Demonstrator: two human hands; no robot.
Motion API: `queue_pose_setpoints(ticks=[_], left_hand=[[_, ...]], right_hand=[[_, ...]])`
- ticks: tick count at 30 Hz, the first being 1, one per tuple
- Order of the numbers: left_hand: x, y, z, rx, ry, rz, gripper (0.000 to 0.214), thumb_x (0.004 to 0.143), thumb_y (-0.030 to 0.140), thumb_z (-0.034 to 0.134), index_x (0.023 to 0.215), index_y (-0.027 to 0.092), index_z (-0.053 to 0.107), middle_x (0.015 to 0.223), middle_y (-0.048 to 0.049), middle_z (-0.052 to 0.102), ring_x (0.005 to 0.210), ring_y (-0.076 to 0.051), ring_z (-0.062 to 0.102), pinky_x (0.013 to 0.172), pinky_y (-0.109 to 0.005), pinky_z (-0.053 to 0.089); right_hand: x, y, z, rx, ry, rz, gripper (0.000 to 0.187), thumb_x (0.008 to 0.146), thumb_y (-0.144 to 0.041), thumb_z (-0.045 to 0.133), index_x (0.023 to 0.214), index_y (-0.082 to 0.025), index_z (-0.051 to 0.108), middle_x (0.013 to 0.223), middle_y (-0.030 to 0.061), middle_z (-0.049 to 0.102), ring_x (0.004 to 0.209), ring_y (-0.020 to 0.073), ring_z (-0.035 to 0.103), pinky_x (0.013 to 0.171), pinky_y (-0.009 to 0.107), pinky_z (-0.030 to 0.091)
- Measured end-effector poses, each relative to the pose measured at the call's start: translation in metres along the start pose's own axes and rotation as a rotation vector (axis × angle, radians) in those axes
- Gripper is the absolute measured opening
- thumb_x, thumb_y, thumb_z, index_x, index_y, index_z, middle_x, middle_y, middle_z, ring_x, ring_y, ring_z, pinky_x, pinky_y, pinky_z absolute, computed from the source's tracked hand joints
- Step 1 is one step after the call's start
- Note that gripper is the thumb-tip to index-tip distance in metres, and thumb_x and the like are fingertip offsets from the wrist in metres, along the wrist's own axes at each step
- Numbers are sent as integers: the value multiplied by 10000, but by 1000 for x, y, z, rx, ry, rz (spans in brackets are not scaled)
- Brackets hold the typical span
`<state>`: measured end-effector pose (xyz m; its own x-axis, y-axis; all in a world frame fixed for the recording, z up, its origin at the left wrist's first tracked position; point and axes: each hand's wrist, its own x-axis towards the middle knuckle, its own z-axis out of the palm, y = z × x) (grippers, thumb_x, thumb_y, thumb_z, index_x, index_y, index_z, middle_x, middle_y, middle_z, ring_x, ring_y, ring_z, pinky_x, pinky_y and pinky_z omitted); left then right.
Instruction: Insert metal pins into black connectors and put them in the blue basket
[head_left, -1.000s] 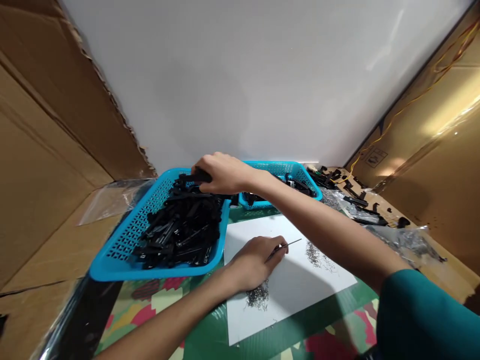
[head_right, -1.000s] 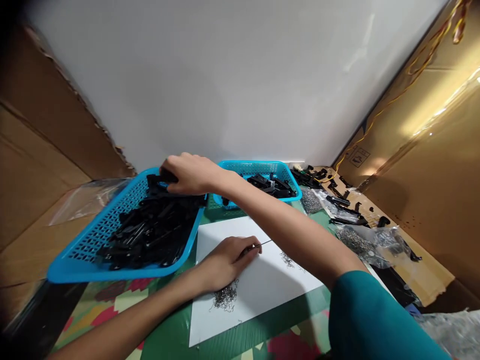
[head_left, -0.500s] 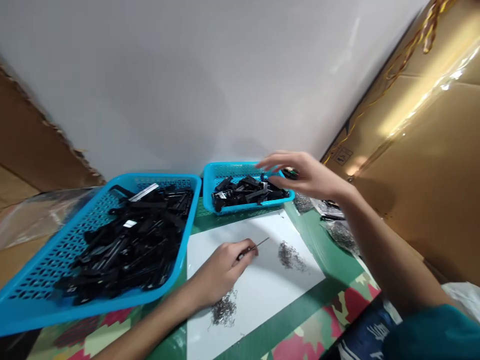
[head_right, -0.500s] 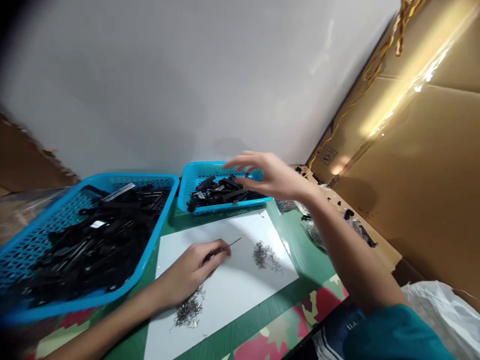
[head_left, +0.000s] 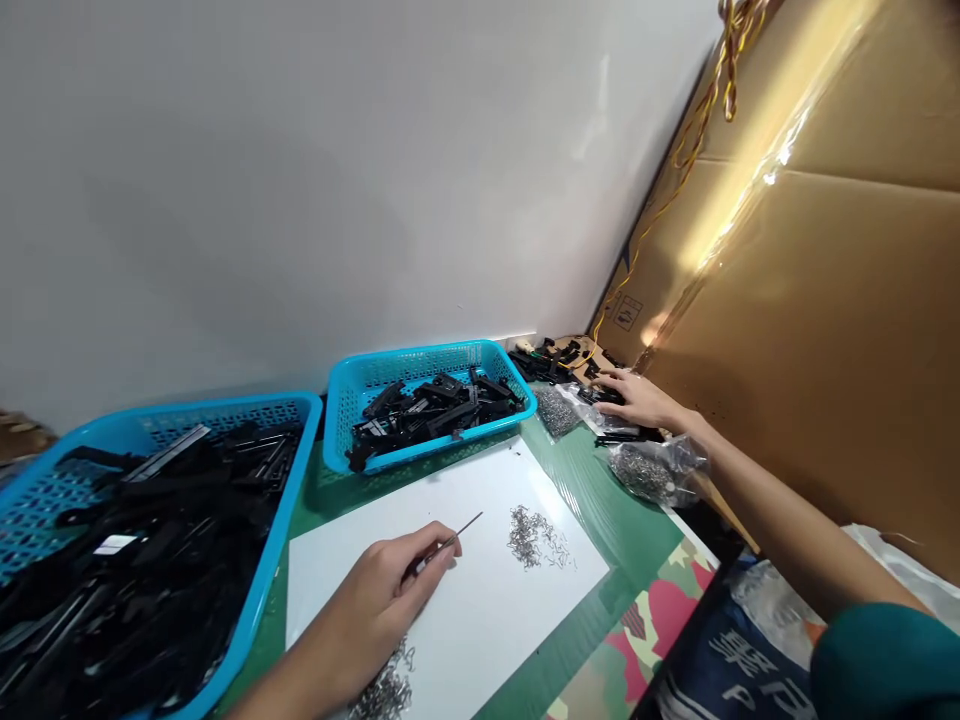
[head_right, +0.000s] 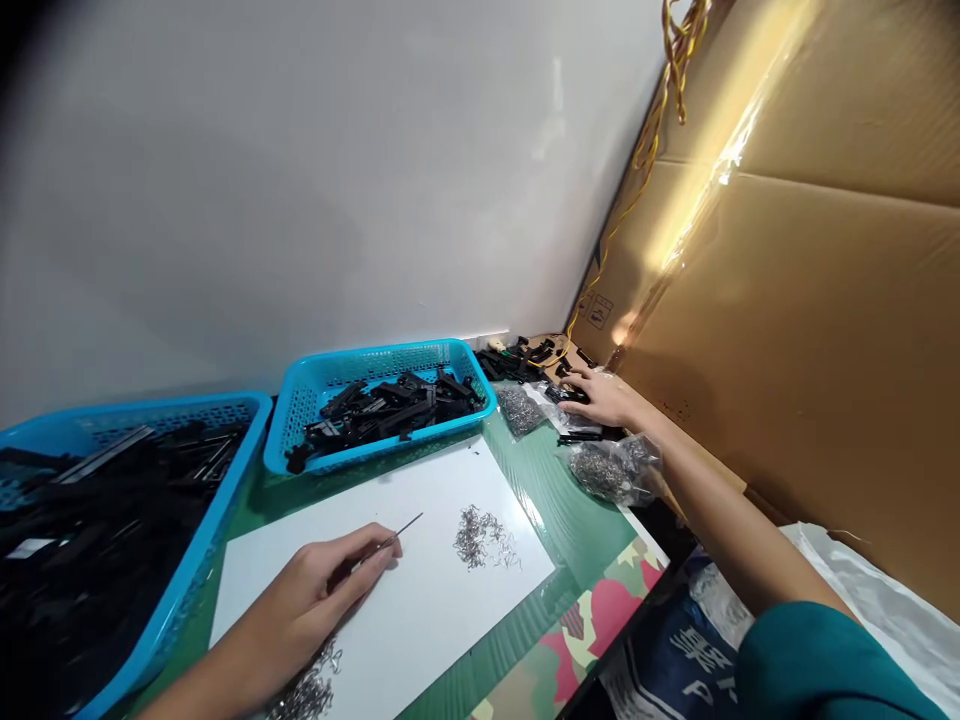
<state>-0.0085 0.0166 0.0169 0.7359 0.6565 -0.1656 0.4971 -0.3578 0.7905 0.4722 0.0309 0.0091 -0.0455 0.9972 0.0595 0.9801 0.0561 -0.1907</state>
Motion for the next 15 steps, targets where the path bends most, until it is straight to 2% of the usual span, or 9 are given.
queue_pose_setpoints(ticks=[4, 9, 12, 15], left_hand=[[0, -2, 1, 5, 1, -1, 466, 1085, 591, 398, 978, 219, 659, 826, 2, 611, 746, -178, 507, 697, -286, 364], [-1, -5, 3, 7, 2, 17, 456, 1094, 572, 392, 977, 223, 660, 851, -1, 642, 768, -183, 538, 719, -293, 364], [-2, -6, 3, 11, 8, 31, 436, 1097, 551, 398, 984, 226, 666, 863, 0, 656, 774, -183, 553, 725, -291, 366], [-2, -6, 4, 15, 13, 37, 425, 1096, 536, 404, 977, 226, 669, 852, 3, 658, 765, -182, 553, 715, -288, 362]], right_hand=[[6, -2, 8, -97, 27, 23, 450, 1070, -483, 440, 1346, -203, 658, 1385, 174, 653, 1257, 348, 577, 1117, 509, 435], [7, 1, 11, -197, 40, 102, 402, 1076, -473, 439, 1275, -210, 669, 1292, 199, 665, 1163, 374, 596, 1019, 526, 485], [7, 1, 13, -214, 43, 137, 355, 1095, -446, 473, 1257, -199, 670, 1261, 164, 679, 1106, 314, 650, 981, 494, 529], [8, 0, 16, -205, 61, 167, 317, 1070, -415, 598, 1270, -179, 665, 1239, 103, 697, 1063, 241, 694, 949, 460, 581]])
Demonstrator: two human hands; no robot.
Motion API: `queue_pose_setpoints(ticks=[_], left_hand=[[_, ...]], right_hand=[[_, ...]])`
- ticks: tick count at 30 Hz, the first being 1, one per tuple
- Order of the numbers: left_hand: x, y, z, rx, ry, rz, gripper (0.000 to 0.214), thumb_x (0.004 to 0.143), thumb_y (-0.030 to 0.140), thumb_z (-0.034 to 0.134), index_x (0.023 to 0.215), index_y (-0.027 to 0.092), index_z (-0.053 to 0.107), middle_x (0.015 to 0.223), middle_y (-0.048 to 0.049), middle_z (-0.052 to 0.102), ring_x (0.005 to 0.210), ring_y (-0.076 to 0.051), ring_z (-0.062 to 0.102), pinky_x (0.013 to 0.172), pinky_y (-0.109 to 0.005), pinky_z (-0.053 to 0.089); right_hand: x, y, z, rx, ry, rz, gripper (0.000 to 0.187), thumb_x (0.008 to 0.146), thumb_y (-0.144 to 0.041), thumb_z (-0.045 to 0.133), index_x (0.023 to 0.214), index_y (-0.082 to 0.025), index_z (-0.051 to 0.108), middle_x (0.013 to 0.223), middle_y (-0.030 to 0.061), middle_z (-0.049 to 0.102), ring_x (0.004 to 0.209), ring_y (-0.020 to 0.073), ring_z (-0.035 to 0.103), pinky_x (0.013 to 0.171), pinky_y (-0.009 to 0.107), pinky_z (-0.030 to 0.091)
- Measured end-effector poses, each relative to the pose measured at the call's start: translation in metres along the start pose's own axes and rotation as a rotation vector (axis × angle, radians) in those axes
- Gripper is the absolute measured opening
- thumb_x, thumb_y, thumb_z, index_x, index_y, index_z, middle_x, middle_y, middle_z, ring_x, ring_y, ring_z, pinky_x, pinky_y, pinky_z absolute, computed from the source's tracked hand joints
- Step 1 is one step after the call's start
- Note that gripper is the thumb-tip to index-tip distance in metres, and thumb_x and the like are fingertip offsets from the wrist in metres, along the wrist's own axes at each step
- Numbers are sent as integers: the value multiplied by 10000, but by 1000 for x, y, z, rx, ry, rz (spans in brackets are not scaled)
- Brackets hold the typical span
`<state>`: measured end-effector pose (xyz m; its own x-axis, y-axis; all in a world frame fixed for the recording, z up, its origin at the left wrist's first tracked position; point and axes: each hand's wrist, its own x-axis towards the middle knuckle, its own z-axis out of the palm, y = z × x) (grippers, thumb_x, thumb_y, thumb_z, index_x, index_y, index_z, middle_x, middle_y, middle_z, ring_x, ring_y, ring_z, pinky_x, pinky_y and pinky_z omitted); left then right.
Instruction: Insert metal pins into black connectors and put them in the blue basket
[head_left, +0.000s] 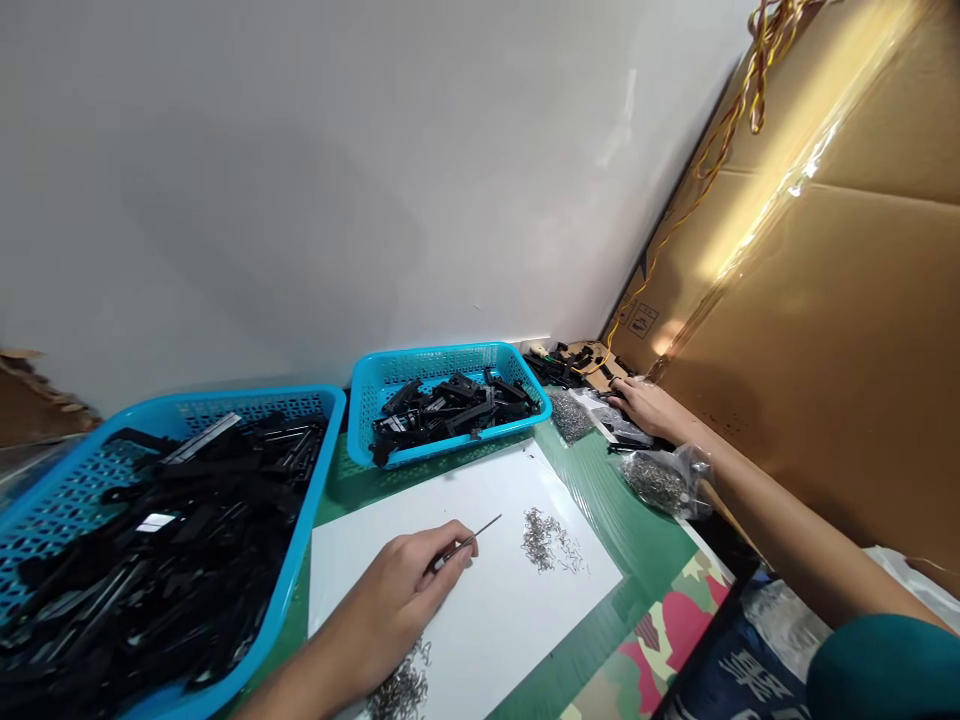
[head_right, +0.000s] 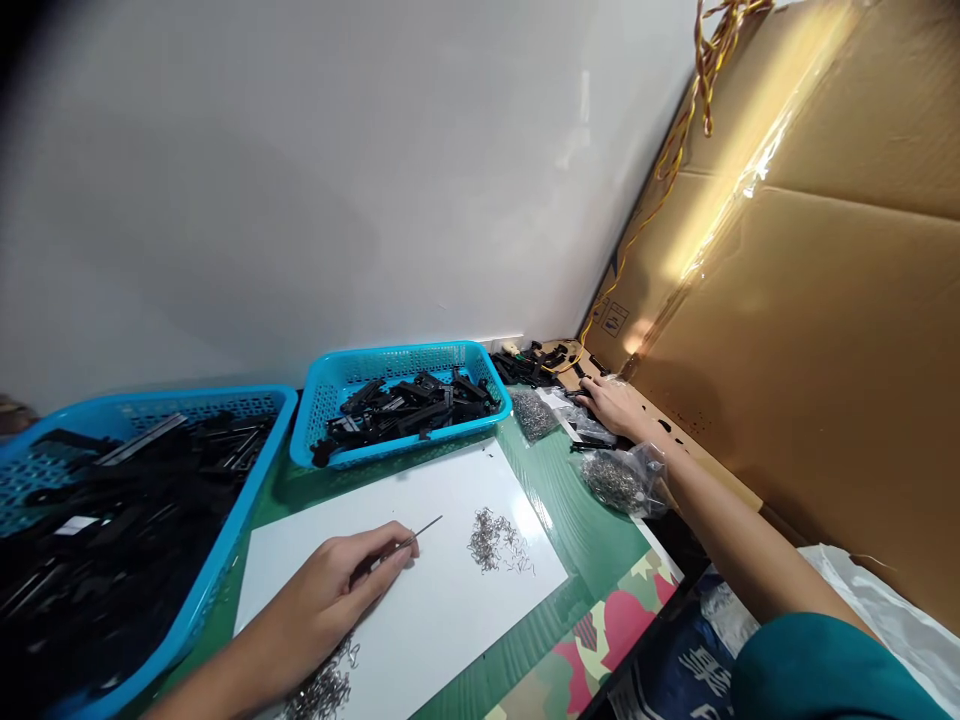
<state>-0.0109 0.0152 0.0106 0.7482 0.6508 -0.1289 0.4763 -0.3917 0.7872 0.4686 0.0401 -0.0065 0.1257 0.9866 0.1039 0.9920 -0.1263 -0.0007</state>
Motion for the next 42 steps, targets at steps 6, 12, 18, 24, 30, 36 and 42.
queue_pose_setpoints(ticks=[6, 12, 18, 24, 30, 36, 42], left_hand=[[-1, 2, 1, 13, 23, 23, 407, 1100, 501, 404, 956, 222, 662, 843, 0, 655, 765, -184, 556, 717, -290, 360], [-3, 3, 2, 43, 31, 51, 405, 1106, 474, 390, 960, 218, 667, 829, -5, 646, 763, -191, 567, 714, -298, 349], [-4, 3, 4, 49, 58, 64, 363, 1094, 426, 421, 961, 218, 687, 809, -5, 650, 753, -194, 569, 703, -300, 340], [-9, 1, 9, 29, 68, 116, 310, 1088, 362, 445, 947, 208, 674, 854, -25, 707, 781, -197, 624, 715, -299, 368], [-12, -4, 13, 70, 94, 132, 278, 1086, 343, 449, 1024, 225, 693, 993, -65, 768, 926, -250, 692, 794, -319, 420], [-11, -7, 14, 66, 60, 100, 357, 1120, 391, 371, 1028, 223, 672, 965, -52, 750, 931, -249, 688, 805, -322, 418], [-4, -9, 11, 40, 48, 135, 359, 1132, 366, 349, 1002, 228, 654, 924, -31, 717, 864, -230, 666, 762, -315, 387]], right_hand=[[-4, 0, 12, 69, 98, 64, 334, 1040, -376, 670, 1310, -180, 660, 1300, 103, 688, 1084, 238, 708, 925, 449, 616], [-4, 2, -12, 216, 320, 79, 300, 1040, -385, 670, 1250, -171, 673, 1195, 80, 711, 969, 199, 718, 844, 393, 625], [22, -33, -94, 376, 646, -18, 512, 1081, -585, 391, 778, -216, 578, 623, -13, 490, 582, 165, 468, 572, 310, 376], [26, -192, -151, 604, 592, -433, 497, 1057, -657, 417, 865, -233, 591, 679, -18, 452, 610, 153, 417, 574, 310, 320], [33, -393, -139, 593, 231, -963, 474, 1110, -588, 421, 950, -196, 633, 697, -17, 531, 640, 132, 425, 640, 294, 332], [48, -443, -130, 399, -87, -1118, 514, 1052, -559, 606, 1457, -243, 620, 1235, 13, 668, 971, 150, 619, 823, 262, 469], [33, -303, -157, 652, -6, -934, 445, 1090, -526, 526, 1415, -247, 647, 1330, 72, 690, 1004, 179, 661, 925, 332, 517]])
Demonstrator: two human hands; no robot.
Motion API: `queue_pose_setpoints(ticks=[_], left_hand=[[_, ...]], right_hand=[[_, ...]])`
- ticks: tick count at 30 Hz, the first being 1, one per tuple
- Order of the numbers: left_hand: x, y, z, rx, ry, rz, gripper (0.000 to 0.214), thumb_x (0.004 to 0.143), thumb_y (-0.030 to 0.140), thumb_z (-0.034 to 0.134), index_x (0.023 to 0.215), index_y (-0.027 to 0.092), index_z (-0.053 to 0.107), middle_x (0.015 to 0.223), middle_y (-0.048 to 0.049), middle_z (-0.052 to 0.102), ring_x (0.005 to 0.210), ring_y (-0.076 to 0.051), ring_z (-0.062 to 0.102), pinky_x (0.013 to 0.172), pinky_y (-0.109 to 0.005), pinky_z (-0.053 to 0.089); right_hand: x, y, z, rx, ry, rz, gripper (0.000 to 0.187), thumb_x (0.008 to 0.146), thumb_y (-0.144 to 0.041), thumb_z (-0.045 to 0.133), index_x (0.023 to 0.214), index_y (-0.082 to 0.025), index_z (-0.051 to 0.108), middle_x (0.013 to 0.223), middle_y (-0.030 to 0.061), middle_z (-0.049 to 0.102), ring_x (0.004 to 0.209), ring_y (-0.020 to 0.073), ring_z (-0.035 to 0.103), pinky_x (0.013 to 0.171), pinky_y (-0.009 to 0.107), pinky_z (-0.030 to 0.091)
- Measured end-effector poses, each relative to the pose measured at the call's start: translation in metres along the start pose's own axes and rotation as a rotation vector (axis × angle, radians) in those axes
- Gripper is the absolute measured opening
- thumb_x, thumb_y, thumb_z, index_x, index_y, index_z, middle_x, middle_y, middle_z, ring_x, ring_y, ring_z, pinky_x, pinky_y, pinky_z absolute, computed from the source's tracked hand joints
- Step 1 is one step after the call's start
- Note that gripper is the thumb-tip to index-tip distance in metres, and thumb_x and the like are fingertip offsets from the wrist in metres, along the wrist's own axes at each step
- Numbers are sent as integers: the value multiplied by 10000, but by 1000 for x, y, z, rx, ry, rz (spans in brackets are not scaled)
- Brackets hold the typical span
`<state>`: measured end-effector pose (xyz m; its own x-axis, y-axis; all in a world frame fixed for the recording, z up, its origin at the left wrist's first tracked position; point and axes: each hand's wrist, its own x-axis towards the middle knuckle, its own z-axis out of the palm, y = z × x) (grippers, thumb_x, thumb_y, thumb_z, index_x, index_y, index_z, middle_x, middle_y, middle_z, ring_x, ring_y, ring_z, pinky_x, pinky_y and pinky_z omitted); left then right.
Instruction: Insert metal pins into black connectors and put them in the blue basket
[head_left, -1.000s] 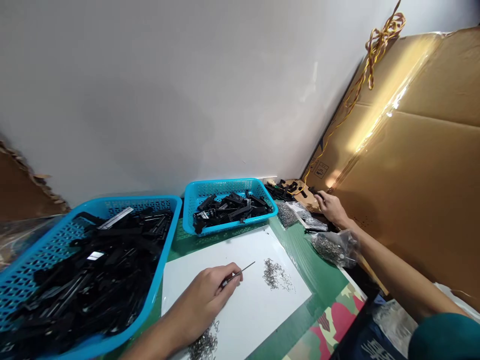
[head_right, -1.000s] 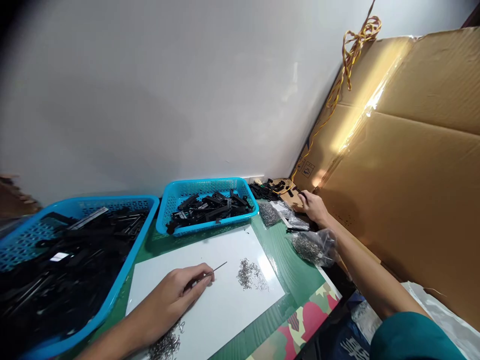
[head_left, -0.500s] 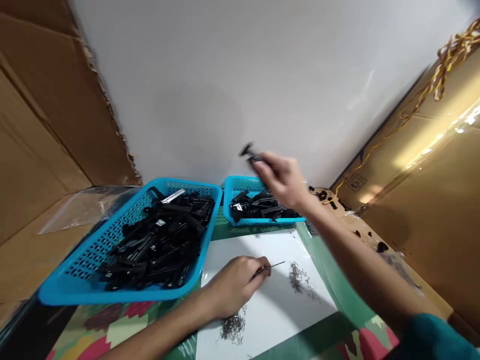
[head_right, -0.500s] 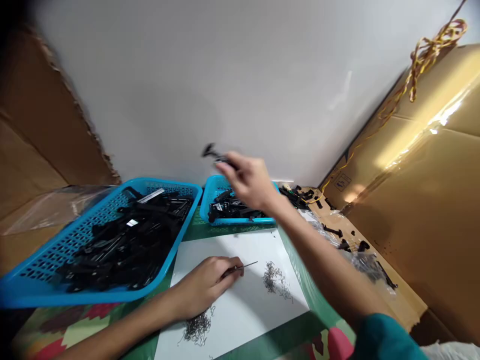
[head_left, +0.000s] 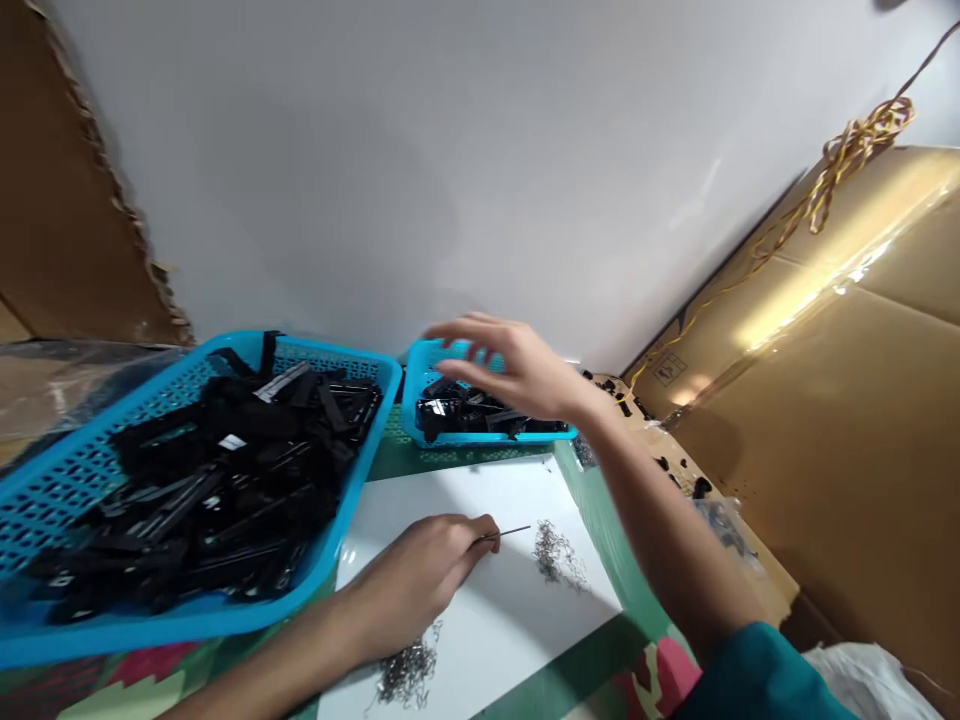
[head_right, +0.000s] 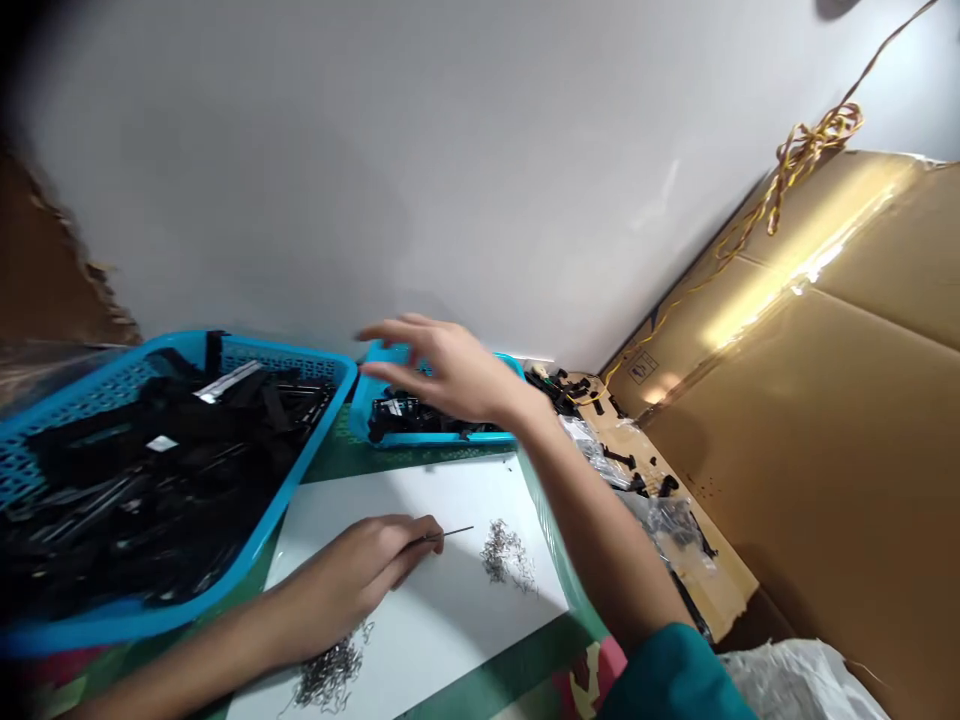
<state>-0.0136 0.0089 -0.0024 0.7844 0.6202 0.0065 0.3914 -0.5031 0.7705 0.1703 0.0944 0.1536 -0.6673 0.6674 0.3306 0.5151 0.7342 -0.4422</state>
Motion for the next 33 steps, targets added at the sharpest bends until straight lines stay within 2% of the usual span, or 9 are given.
queue_pose_setpoints(ticks=[3, 4, 6, 8, 12, 18, 25, 28, 33], left_hand=[[2, 0, -1, 17, -19, -9, 361, 1131, 371, 352, 985, 225, 648, 904, -26, 698, 842, -224, 648, 749, -313, 378], [3, 0, -1, 16, -18, -10, 364, 1133, 378, 348, 996, 228, 650, 915, -25, 698, 855, -223, 648, 763, -312, 383], [3, -2, 0, -1, -10, -7, 369, 1136, 391, 341, 1027, 238, 659, 941, -24, 706, 885, -222, 654, 794, -310, 396], [4, -5, 1, -15, -6, -10, 373, 1137, 407, 344, 1043, 247, 668, 954, -22, 714, 894, -219, 659, 805, -308, 405], [5, -6, 1, -17, -15, -28, 373, 1133, 427, 357, 1051, 255, 677, 954, -20, 724, 883, -214, 668, 807, -307, 417], [5, -3, 0, 8, -22, -38, 372, 1125, 441, 364, 1042, 260, 679, 960, -19, 736, 905, -216, 685, 807, -298, 430], [7, -2, -3, 17, -20, -47, 372, 1114, 463, 387, 1053, 276, 703, 984, -15, 757, 921, -212, 704, 811, -271, 464], [7, 0, -3, 4, -2, -58, 366, 1106, 478, 407, 1050, 285, 713, 997, -8, 763, 928, -207, 709, 806, -254, 477], [8, -2, -2, 0, 68, -71, 359, 1081, 516, 457, 1052, 291, 736, 1020, -2, 783, 935, -202, 729, 818, -217, 518]], right_hand=[[-89, 51, -48, -146, 107, 480, 403, 1000, -580, 626, 1221, -249, 688, 1178, 59, 725, 970, 200, 655, 862, 351, 524], [-121, 68, -60, -174, 99, 572, 425, 957, -585, 670, 1183, -225, 686, 1138, 82, 723, 966, 224, 653, 853, 373, 528], [-183, 98, -76, -191, 52, 686, 506, 797, -579, 818, 1110, -203, 691, 1126, 119, 715, 993, 276, 651, 849, 409, 539], [-238, 116, -81, -167, -23, 773, 586, 672, -590, 884, 1084, -223, 690, 1127, 124, 717, 994, 301, 665, 811, 413, 562], [-307, 128, -68, -101, -121, 808, 552, 658, -619, 868, 1016, -240, 685, 1099, 104, 716, 997, 301, 684, 815, 407, 586], [-344, 131, -43, -165, -12, 761, 390, 837, -602, 732, 949, -234, 665, 1153, 118, 659, 1026, 296, 635, 919, 447, 556], [-364, 139, -22, -276, 233, 788, 332, 941, -551, 619, 833, -237, 617, 943, 97, 643, 899, 280, 603, 859, 442, 539], [-367, 138, -27, -307, 369, 815, 298, 976, -521, 571, 866, -247, 602, 954, 99, 637, 879, 280, 607, 843, 450, 542], [-383, 129, -52, -290, 577, 861, 291, 1019, -546, 501, 941, -265, 493, 905, 64, 646, 810, 253, 679, 790, 417, 576]])
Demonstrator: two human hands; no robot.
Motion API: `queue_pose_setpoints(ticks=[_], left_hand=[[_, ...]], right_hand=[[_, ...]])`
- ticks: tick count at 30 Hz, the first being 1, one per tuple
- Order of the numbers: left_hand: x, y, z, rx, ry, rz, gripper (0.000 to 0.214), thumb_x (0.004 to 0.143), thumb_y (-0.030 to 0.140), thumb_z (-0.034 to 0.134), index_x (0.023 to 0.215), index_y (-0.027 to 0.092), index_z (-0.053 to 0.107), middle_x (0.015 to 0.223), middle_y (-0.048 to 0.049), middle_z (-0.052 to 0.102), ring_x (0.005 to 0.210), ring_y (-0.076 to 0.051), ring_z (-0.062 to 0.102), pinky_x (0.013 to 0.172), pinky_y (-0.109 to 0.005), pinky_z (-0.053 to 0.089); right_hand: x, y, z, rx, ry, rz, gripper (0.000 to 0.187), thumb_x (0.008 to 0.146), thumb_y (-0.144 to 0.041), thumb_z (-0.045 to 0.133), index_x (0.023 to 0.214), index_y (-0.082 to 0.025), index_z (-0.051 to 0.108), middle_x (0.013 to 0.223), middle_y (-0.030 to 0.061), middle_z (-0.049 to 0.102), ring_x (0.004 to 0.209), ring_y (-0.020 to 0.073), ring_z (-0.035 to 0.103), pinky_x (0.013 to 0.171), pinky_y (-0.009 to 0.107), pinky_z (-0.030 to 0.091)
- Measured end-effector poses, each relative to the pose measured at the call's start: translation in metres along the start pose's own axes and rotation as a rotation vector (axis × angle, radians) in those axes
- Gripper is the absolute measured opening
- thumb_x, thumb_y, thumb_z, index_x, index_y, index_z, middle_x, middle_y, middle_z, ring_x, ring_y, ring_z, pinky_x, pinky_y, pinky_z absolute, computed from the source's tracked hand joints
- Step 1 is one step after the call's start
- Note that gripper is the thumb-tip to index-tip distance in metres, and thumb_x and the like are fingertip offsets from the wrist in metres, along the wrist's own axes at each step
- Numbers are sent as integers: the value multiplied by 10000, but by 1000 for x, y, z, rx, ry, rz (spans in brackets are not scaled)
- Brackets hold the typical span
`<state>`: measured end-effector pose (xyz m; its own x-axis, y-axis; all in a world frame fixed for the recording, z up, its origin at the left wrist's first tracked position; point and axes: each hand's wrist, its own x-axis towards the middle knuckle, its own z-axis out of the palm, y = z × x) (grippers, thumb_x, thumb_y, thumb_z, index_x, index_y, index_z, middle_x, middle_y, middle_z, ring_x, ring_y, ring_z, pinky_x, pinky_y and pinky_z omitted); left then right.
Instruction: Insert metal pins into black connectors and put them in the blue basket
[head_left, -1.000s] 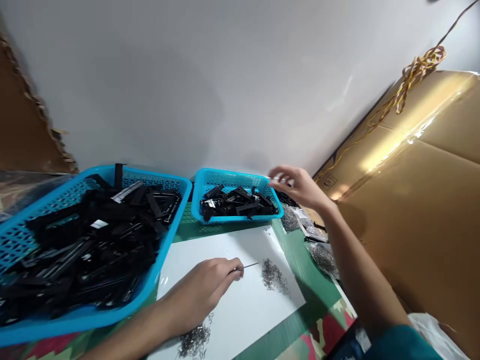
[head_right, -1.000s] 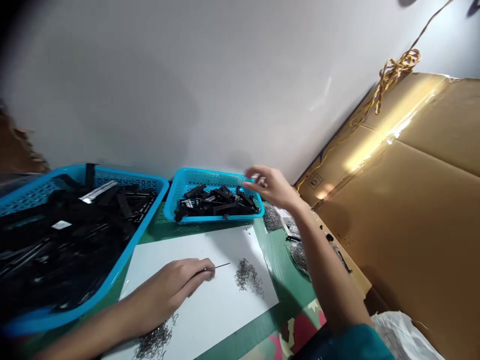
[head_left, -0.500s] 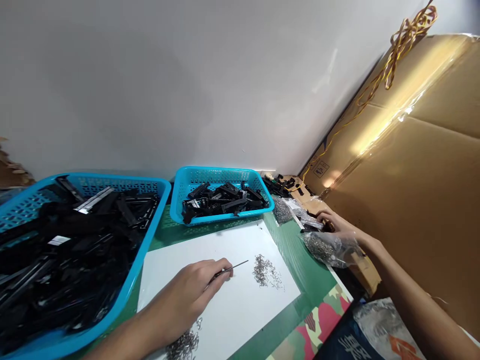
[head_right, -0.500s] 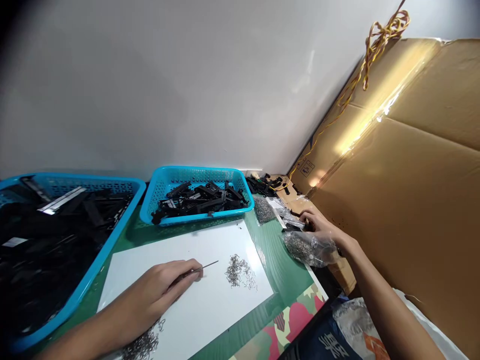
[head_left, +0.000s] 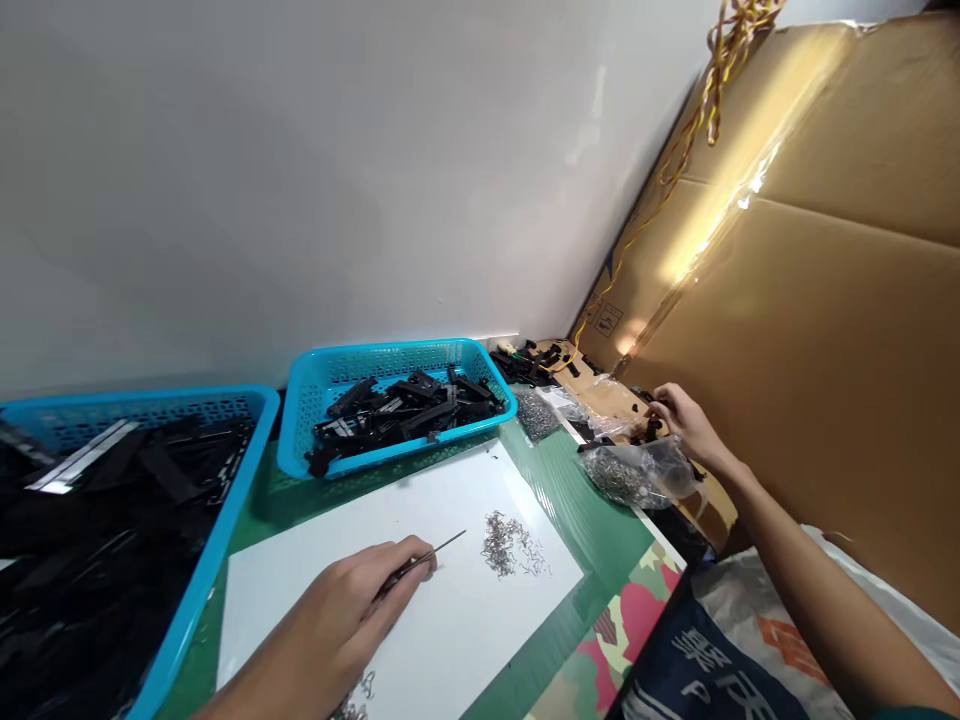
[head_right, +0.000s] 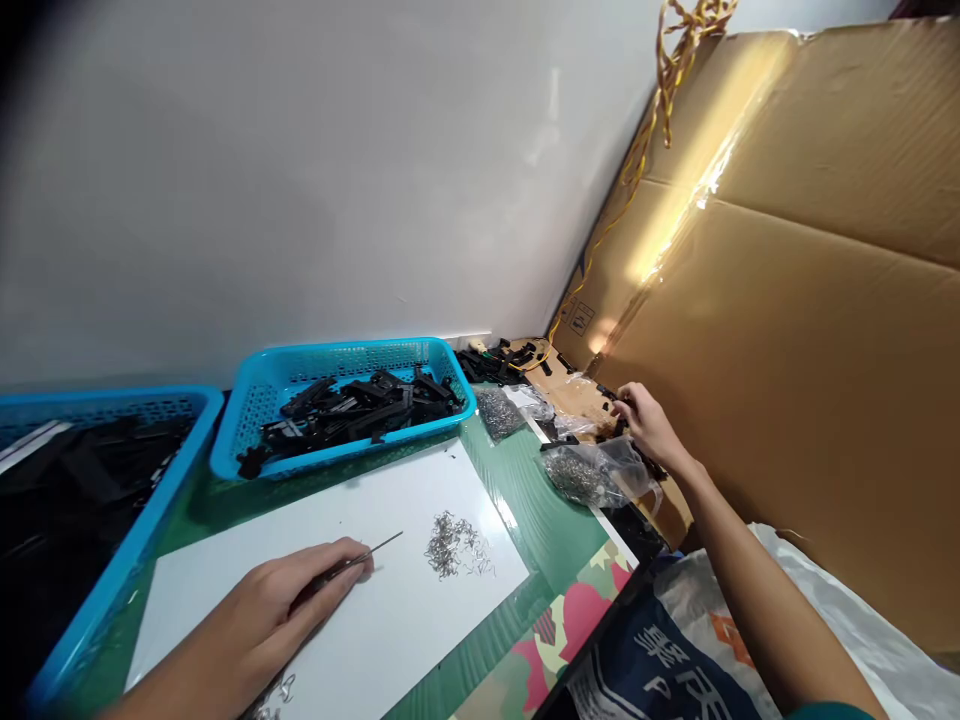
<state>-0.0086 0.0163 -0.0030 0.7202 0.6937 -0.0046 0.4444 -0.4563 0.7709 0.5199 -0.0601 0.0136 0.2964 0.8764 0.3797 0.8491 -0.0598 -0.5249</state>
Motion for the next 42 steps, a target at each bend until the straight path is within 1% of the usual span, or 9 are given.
queue_pose_setpoints(ticks=[5, 8, 15, 20, 23, 30, 33, 37, 42], left_hand=[[6, -14, -3, 83, -1, 75, 322, 1049, 512, 543, 1134, 282, 751, 1095, -17, 802, 969, -205, 763, 809, -173, 565], [7, -19, -4, 115, 19, 96, 334, 1035, 517, 569, 1162, 276, 762, 1110, -29, 811, 973, -217, 779, 814, -171, 586], [9, -20, -5, 155, 52, 108, 345, 1021, 536, 574, 1110, 275, 782, 1103, -31, 825, 958, -229, 797, 818, -177, 608], [7, -17, -5, 173, 53, 95, 341, 1036, 532, 556, 1114, 278, 770, 1082, -19, 819, 963, -211, 790, 830, -162, 594], [6, -16, -5, 161, 45, 96, 328, 1039, 522, 556, 1111, 278, 764, 1074, -14, 814, 958, -206, 784, 825, -160, 589], [6, -15, -5, 139, 25, 83, 330, 1043, 523, 551, 1113, 275, 757, 1065, -21, 808, 944, -209, 776, 801, -166, 586], [6, -14, -5, 140, 33, 84, 327, 1035, 522, 566, 1126, 275, 760, 1060, -25, 809, 941, -217, 775, 802, -175, 589], [7, -13, -5, 113, 39, 94, 318, 1026, 514, 581, 1102, 270, 770, 1033, -30, 812, 913, -222, 775, 783, -179, 592], [8, -15, -5, 101, 25, 100, 307, 1034, 507, 570, 1094, 272, 760, 1028, -22, 807, 909, -208, 768, 785, -169, 581]], right_hand=[[-19, 9, -35, 25, 86, 89, 305, 1041, -576, 429, 1009, -272, 433, 889, 40, 652, 736, 230, 707, 754, 393, 591], [-36, 10, -41, -41, 86, 112, 320, 1009, -584, 494, 1008, -266, 454, 917, 60, 640, 786, 247, 670, 757, 397, 562], [-63, 8, -15, -189, -75, 104, 317, 988, -567, 521, 1030, -258, 579, 1060, 117, 664, 1021, 331, 605, 961, 525, 516], [-62, 6, 0, -220, -183, 59, 660, 919, -641, 631, 1481, -310, 531, 1551, 137, 467, 1392, 383, 503, 1152, 568, 435], [-57, 4, 7, -231, -244, 40, 793, 893, -659, 675, 1594, -364, 453, 1678, 106, 357, 1453, 397, 487, 1161, 550, 449], [-58, 13, 21, -256, -138, 63, 552, 1009, -578, 524, 1454, -255, 569, 1528, 157, 535, 1425, 383, 513, 1194, 564, 401], [-58, 22, 23, -246, -71, 84, 553, 957, -550, 596, 1399, -224, 531, 1421, 166, 570, 1285, 356, 605, 1104, 513, 486], [-55, 31, 24, -249, 29, 120, 618, 844, -477, 667, 1376, -230, 474, 1365, 155, 552, 1222, 349, 610, 1044, 489, 511], [-55, 27, 28, -312, 130, 243, 454, 884, -470, 563, 1282, -252, 537, 1287, 141, 587, 1100, 366, 627, 978, 550, 489]])
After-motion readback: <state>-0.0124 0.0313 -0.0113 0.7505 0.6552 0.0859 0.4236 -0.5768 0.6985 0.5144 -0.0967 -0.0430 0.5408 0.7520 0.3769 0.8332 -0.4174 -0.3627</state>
